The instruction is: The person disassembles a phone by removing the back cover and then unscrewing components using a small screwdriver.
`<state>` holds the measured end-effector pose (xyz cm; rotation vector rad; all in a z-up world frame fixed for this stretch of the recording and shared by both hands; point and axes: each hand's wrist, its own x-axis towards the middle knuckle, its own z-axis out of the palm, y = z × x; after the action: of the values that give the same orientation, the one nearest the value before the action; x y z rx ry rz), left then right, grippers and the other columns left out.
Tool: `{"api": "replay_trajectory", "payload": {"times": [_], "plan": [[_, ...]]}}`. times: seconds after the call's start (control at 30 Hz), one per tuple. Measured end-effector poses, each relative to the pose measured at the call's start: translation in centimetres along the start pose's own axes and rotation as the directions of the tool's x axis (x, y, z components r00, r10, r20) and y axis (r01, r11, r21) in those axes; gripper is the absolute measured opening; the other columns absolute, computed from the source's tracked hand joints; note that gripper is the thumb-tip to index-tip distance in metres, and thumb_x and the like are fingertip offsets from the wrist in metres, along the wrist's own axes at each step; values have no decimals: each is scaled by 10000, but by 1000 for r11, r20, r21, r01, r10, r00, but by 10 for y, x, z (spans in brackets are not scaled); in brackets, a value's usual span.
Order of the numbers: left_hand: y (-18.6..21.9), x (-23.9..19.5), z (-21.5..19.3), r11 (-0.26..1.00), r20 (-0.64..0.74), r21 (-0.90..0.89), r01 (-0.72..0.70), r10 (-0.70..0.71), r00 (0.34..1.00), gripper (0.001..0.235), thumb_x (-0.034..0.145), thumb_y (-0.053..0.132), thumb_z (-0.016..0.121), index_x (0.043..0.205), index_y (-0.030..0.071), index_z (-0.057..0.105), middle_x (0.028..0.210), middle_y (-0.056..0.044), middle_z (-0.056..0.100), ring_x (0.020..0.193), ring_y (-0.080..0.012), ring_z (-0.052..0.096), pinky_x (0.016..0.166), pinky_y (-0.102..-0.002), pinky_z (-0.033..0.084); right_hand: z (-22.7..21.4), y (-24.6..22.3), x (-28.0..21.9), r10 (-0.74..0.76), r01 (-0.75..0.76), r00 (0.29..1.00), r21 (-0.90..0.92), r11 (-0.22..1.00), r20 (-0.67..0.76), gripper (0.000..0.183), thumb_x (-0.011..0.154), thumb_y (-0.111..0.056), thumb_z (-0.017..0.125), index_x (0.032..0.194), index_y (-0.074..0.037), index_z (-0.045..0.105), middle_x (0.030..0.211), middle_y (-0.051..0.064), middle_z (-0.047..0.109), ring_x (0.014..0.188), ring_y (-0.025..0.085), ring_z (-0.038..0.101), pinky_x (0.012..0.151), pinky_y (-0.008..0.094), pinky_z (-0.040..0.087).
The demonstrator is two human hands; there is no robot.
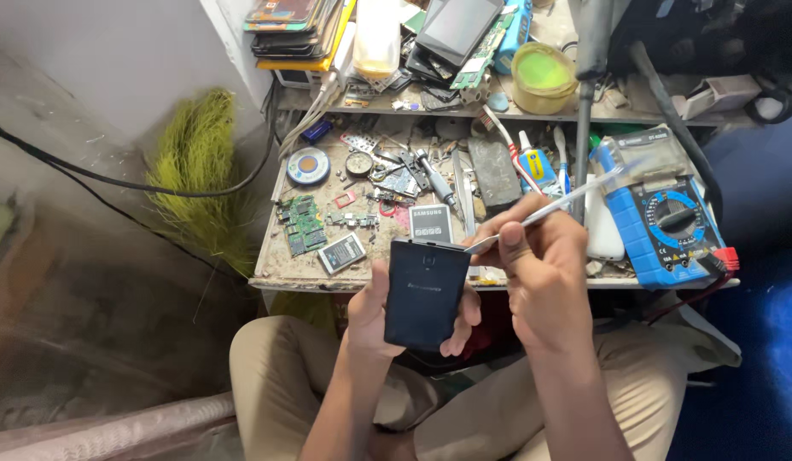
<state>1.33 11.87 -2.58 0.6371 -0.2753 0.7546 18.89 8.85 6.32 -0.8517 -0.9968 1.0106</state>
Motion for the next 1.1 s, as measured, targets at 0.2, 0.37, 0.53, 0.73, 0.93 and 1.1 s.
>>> {"api": "replay_trajectory", "payload": {"times": [0.2, 0.37, 0.53, 0.73, 0.93, 1.1], "plan": [[3, 1, 0, 998, -33, -6, 58, -59, 998, 931, 1021, 695, 449, 1550, -69, 407, 1169, -298, 646, 871, -342, 711, 678, -345, 591, -18, 10, 15, 140, -144, 989, 80, 986, 53, 172, 1018, -143, 639, 949, -11, 552, 874, 132, 694, 803, 216, 685, 762, 355, 583], [17, 6, 16, 972, -163, 230, 44, -6, 987, 835, 1064, 552, 569, 1481, -160, 437, 1173, -297, 671, 924, -355, 737, 763, -398, 641, -18, 4, 12, 86, -86, 996, 15, 996, 21, 164, 1035, -141, 643, 979, -10, 561, 858, 132, 675, 802, 208, 674, 756, 347, 582], [9, 6, 42, 592, -295, 806, 16, 379, 877, 700, 948, 191, 779, 1494, 44, 366, 1076, -171, 703, 850, -257, 769, 721, -322, 629, -4, -4, -4, 24, -24, 1000, -93, 995, -9, 147, 1024, -128, 620, 983, 4, 569, 870, 135, 684, 832, 216, 716, 764, 347, 605], [12, 19, 50, -171, 161, 983, -74, 583, 796, 763, 856, 166, 899, 1430, 98, 401, 1040, -98, 685, 921, -238, 719, 795, -353, 576, 4, -15, -10, -108, 110, 994, -66, 992, 33, 243, 1044, -199, 659, 1023, 16, 549, 880, 157, 687, 877, 254, 729, 834, 369, 611], [41, 26, 51, -306, 272, 943, -130, 484, 832, 626, 897, 141, 883, 1349, 119, 450, 1130, -108, 647, 997, -276, 700, 832, -376, 586, 18, -19, -12, -300, 307, 950, -83, 948, 81, 289, 1102, -218, 690, 1050, 1, 510, 905, 159, 673, 921, 252, 724, 929, 389, 623], [54, 36, 58, -413, 249, 910, -25, 497, 831, 557, 888, 149, 873, 1290, 97, 490, 1288, -128, 592, 1027, -317, 693, 832, -421, 576, 30, -16, 9, -217, 222, 975, -165, 961, 44, 221, 1059, -190, 654, 1050, -13, 521, 925, 133, 695, 935, 235, 748, 876, 355, 620]]}}
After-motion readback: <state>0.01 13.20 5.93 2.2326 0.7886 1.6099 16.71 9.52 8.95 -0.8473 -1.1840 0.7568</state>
